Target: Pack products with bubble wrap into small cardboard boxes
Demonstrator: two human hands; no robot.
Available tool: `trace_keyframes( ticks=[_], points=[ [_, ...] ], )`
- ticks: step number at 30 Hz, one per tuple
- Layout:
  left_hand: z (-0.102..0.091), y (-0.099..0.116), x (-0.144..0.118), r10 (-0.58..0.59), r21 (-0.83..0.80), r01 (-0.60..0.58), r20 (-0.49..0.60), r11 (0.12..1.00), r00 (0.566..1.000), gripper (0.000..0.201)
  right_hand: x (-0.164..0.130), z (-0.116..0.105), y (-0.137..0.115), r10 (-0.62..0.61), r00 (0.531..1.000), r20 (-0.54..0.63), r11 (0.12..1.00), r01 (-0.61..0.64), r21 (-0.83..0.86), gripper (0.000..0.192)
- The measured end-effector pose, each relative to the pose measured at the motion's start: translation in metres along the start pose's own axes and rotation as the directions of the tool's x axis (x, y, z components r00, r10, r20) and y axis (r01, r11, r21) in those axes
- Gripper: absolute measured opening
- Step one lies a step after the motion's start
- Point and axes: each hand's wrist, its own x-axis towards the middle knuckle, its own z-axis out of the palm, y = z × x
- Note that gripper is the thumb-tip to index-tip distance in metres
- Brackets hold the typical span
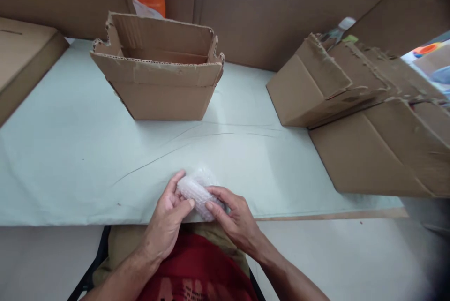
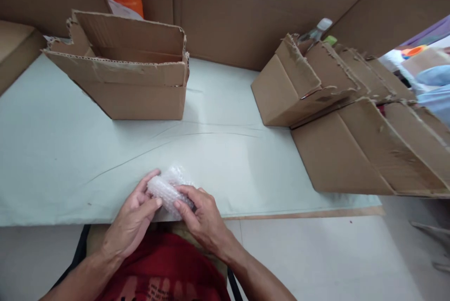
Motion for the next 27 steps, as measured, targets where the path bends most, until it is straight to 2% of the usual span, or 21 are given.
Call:
trace_keyframes(
  ticks=[3,5,6,8,10,12,13,14,15,16,17,18,19,20,21,22,24,27],
  points=[
    [-0.002,0.002,-0.001,-0.023,-0.005,0.024,0.041,1.000,0.999,0.096,-0.002,-0.012,-0.002,-0.074,0.994,-0.076,0.996,0.070,-0.059,0.026],
    [-0.004,0.004,-0.003,-0.008,-0.004,0.009,0.112,1.000,0.994,0.097,0.003,-0.021,0.000,-0.085,0.989,-0.120,0.996,0.082,-0.028,0.040],
    [-0.005,0.004,-0.004,-0.001,0.014,-0.001,0.148,1.000,0.989,0.098,0.006,-0.023,0.001,-0.066,0.993,-0.102,0.997,0.070,0.030,0.050],
    [-0.006,0.001,-0.006,0.028,0.094,-0.044,0.165,0.995,0.986,0.099,0.012,-0.023,0.001,-0.024,1.000,0.006,0.987,0.023,0.161,0.061],
    [-0.008,-0.004,-0.005,0.111,0.236,-0.130,0.089,0.963,0.990,0.095,0.018,-0.016,0.001,-0.008,0.996,0.093,0.984,-0.009,0.179,0.047],
    [-0.012,-0.006,0.000,0.280,0.429,-0.261,0.020,0.865,0.960,0.084,0.021,-0.007,0.000,-0.018,0.998,0.065,0.995,0.012,0.097,0.025],
    [-0.015,-0.002,0.004,0.397,0.531,-0.351,0.031,0.771,0.918,0.078,0.023,-0.004,0.001,-0.033,0.999,0.023,0.998,0.031,0.059,0.017],
    [-0.017,0.006,0.008,0.522,0.622,-0.452,0.081,0.639,0.849,0.070,0.025,-0.003,0.002,-0.051,0.998,-0.023,0.998,0.052,0.037,0.013],
    [-0.019,0.019,0.012,0.642,0.691,-0.551,0.163,0.467,0.749,0.063,0.027,-0.003,0.004,-0.062,0.996,-0.068,0.997,0.064,0.033,0.013],
    [-0.021,0.036,0.015,0.738,0.733,-0.628,0.266,0.263,0.620,0.058,0.029,-0.003,0.006,-0.055,0.993,-0.101,0.997,0.060,0.039,0.014],
    [-0.021,0.057,0.019,0.800,0.743,-0.667,0.372,0.048,0.471,0.054,0.031,-0.004,0.009,-0.030,0.992,-0.125,0.998,0.037,0.052,0.015],
    [-0.020,0.081,0.023,0.815,0.735,-0.661,0.471,-0.150,0.339,0.054,0.032,-0.006,0.011,0.012,0.991,-0.136,0.997,-0.001,0.075,0.016],
    [-0.018,0.106,0.027,0.795,0.716,-0.624,0.557,-0.314,0.239,0.058,0.032,-0.006,0.012,0.061,0.989,-0.136,0.993,-0.046,0.112,0.019],
    [-0.015,0.131,0.034,0.772,0.693,-0.579,0.614,-0.429,0.164,0.061,0.031,-0.006,0.014,0.112,0.985,-0.128,0.983,-0.090,0.161,0.021],
    [-0.011,0.153,0.042,0.749,0.681,-0.532,0.651,-0.503,0.124,0.064,0.030,-0.004,0.016,0.154,0.981,-0.114,0.968,-0.127,0.217,0.023],
    [-0.006,0.172,0.052,0.728,0.674,-0.489,0.677,-0.554,0.110,0.066,0.029,-0.002,0.017,0.184,0.978,-0.101,0.950,-0.150,0.274,0.026],
    [0.004,0.199,0.075,0.706,0.680,-0.425,0.697,-0.597,0.123,0.064,0.028,0.002,0.021,0.210,0.973,-0.095,0.917,-0.162,0.365,0.031],
    [0.013,0.213,0.100,0.685,0.677,-0.377,0.716,-0.632,0.136,0.041,0.029,0.003,0.027,0.224,0.970,-0.094,0.873,-0.157,0.462,0.037]
  ],
)
